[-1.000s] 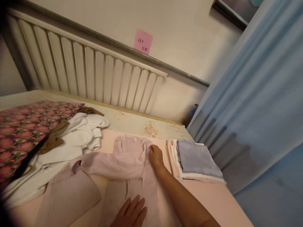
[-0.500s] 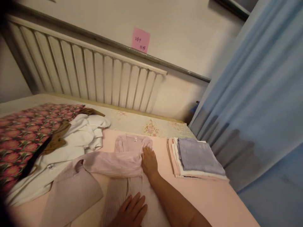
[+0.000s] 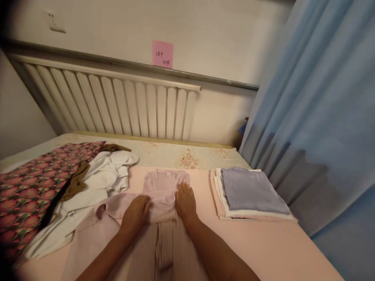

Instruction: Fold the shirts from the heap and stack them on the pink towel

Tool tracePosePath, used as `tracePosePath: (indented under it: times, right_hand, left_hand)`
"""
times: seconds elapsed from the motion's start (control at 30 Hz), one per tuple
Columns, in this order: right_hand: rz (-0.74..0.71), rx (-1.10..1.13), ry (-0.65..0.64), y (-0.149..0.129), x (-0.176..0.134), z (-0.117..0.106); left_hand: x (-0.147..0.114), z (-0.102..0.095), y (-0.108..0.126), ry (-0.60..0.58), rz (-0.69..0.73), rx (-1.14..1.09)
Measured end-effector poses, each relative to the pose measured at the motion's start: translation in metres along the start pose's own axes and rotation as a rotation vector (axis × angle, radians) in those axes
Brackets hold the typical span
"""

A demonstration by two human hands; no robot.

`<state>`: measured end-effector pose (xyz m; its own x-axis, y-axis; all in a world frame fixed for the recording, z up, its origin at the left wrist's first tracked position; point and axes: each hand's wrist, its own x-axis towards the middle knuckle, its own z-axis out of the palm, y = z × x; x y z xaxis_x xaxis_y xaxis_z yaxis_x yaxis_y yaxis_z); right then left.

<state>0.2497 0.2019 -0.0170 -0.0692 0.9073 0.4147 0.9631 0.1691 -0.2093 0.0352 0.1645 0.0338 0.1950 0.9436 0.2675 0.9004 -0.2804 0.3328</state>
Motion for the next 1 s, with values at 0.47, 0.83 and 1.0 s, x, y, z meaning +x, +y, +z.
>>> tracePosePath:
  times: [0.47, 0.83, 1.0]
  right_hand:
    - [0.007, 0.023, 0.026, 0.004, 0.002, 0.006]
    - [0.024, 0.009, 0.019, 0.003, 0.001, 0.005]
    - [0.032, -0.038, 0.022, 0.002, 0.001, 0.006]
  left_hand:
    - [0.054, 0.002, 0.0, -0.13, 0.003, 0.093]
    - [0.028, -0.017, -0.015, -0.107, -0.006, -0.014]
    - [0.023, -0.011, -0.022, -0.171, -0.122, 0.077]
